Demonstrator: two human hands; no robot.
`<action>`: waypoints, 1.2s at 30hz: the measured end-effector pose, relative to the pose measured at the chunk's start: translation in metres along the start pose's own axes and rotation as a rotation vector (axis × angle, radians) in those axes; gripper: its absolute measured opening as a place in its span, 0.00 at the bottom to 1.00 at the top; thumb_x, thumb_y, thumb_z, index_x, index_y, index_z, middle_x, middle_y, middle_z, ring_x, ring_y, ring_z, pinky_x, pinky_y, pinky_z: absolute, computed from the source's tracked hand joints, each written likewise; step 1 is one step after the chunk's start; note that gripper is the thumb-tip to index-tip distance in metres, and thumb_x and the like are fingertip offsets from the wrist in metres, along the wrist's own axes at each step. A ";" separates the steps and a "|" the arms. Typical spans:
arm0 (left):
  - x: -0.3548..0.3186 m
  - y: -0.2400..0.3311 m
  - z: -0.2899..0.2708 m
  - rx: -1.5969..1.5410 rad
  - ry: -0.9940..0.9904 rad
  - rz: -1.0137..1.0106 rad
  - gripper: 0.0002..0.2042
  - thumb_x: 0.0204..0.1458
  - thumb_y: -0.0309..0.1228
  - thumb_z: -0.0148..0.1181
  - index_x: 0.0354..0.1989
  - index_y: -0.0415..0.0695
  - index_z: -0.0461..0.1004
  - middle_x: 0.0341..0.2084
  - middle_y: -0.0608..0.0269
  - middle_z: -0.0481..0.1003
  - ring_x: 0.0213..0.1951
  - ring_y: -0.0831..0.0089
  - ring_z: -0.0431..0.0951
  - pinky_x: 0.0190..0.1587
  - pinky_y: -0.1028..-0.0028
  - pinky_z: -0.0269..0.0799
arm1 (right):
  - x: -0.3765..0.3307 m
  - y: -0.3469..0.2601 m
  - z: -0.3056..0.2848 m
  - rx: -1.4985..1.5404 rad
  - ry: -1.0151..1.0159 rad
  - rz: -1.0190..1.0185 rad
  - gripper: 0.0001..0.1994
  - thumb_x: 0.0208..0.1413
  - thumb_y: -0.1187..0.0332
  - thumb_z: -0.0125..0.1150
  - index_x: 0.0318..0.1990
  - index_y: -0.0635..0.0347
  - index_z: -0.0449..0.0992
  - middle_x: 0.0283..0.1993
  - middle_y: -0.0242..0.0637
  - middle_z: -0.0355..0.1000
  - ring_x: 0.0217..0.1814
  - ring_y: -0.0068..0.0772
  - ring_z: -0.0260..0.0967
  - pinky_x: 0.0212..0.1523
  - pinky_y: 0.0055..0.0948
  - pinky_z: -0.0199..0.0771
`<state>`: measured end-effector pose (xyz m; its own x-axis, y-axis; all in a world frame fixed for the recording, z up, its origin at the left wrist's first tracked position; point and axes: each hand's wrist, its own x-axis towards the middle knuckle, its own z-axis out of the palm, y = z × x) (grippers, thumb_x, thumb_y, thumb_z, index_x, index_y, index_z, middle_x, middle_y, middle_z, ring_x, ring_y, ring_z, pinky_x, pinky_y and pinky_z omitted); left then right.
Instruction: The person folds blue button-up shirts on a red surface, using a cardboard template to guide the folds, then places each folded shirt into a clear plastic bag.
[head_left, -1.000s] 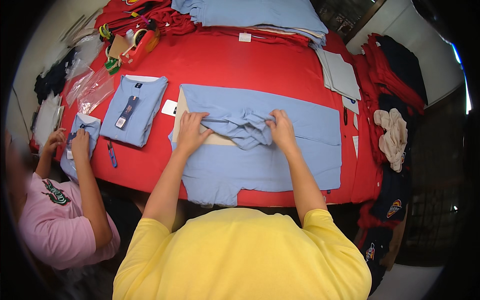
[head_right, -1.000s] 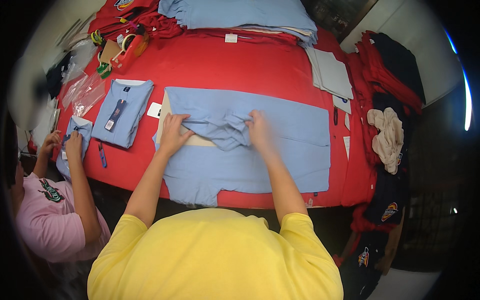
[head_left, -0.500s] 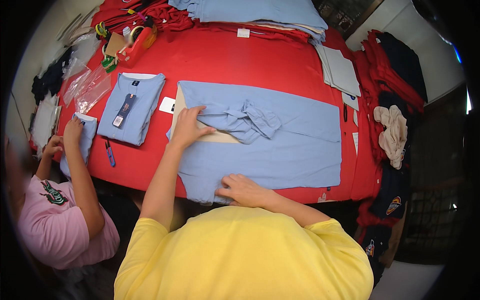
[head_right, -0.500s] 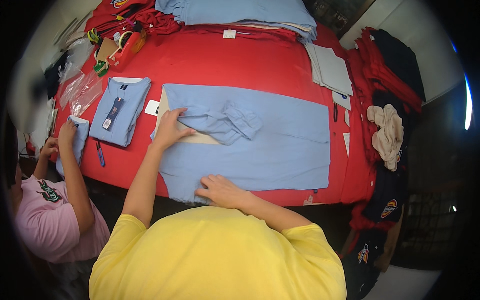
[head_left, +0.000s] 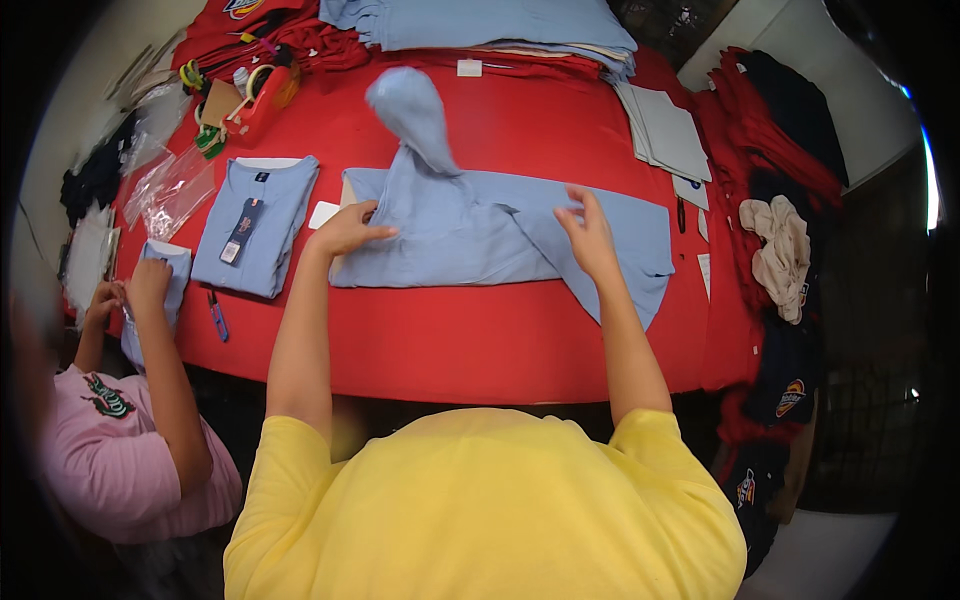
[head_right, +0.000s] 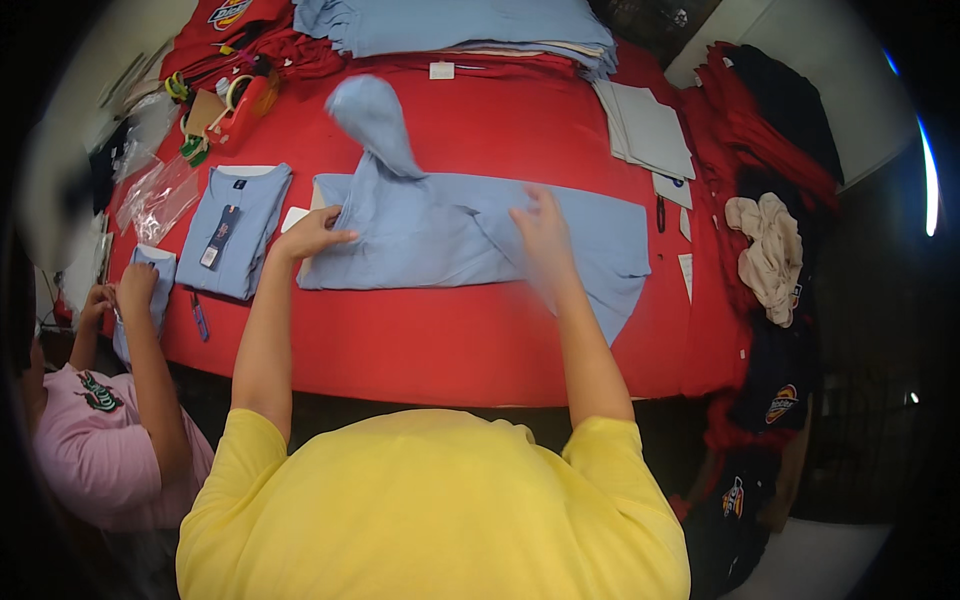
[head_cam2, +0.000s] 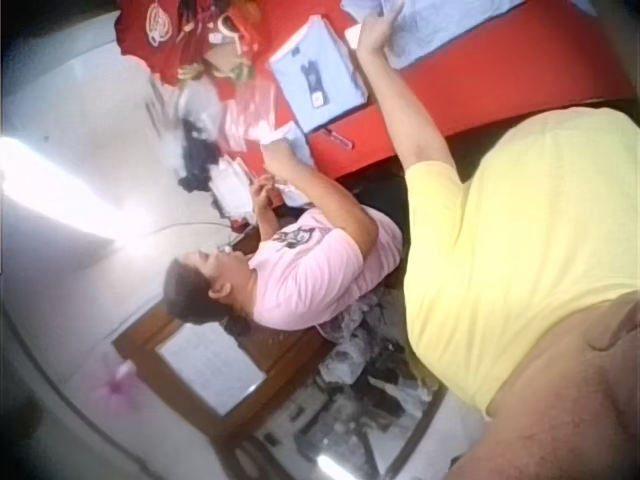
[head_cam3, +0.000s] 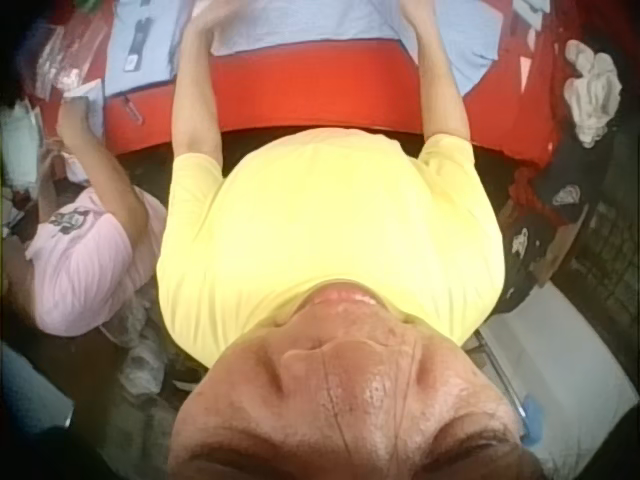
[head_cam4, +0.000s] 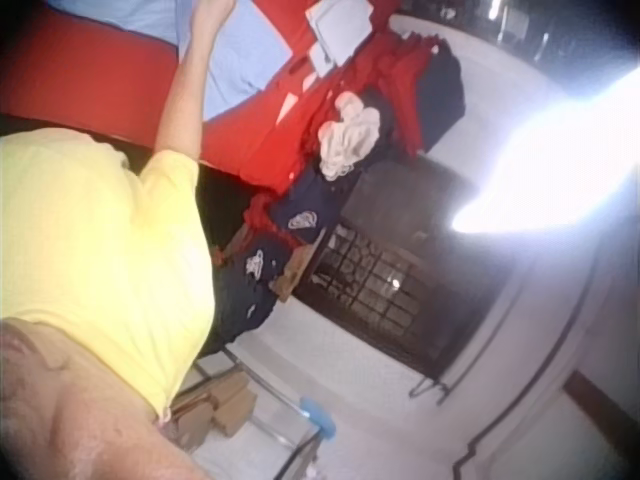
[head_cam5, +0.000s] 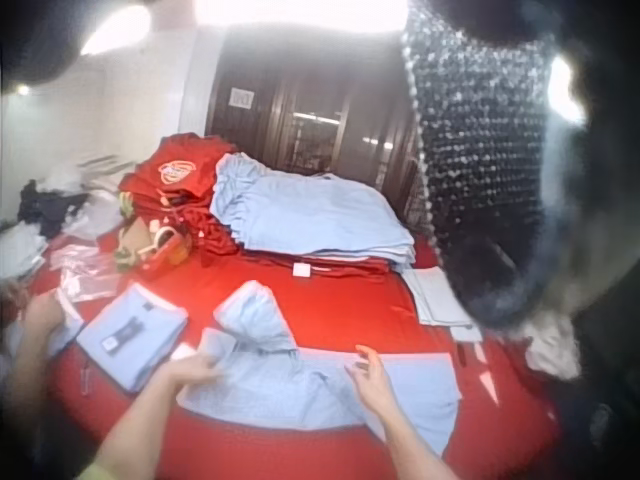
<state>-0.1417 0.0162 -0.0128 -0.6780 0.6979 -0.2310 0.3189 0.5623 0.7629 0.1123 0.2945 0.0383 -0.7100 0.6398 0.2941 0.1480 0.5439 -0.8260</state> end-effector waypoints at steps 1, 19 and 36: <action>0.005 -0.007 0.007 0.201 0.002 0.057 0.35 0.46 0.41 0.64 0.63 0.39 0.61 0.58 0.46 0.66 0.58 0.55 0.68 0.60 0.68 0.62 | -0.021 0.006 -0.022 -0.158 -0.032 -0.128 0.16 0.52 0.67 0.60 0.46 0.62 0.70 0.49 0.41 0.68 0.49 0.38 0.66 0.47 0.33 0.67; 0.029 -0.009 0.064 0.350 0.787 0.217 0.10 0.53 0.30 0.58 0.39 0.37 0.74 0.30 0.48 0.74 0.37 0.50 0.72 0.42 0.59 0.68 | 0.049 0.195 -0.156 -0.885 0.420 0.283 0.10 0.60 0.60 0.50 0.38 0.57 0.70 0.40 0.43 0.70 0.43 0.51 0.71 0.40 0.48 0.70; 0.023 -0.003 0.060 0.336 0.807 -0.027 0.12 0.48 0.33 0.64 0.37 0.40 0.74 0.27 0.46 0.75 0.35 0.48 0.72 0.38 0.58 0.69 | 0.017 0.164 -0.103 -1.000 0.031 0.307 0.28 0.61 0.54 0.47 0.65 0.59 0.58 0.69 0.46 0.52 0.74 0.44 0.41 0.70 0.52 0.31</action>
<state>-0.1184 0.0566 -0.0569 -0.9092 0.2267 0.3492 0.3884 0.7637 0.5156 0.1954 0.4510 -0.0424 -0.5293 0.8326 0.1629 0.8313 0.5474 -0.0967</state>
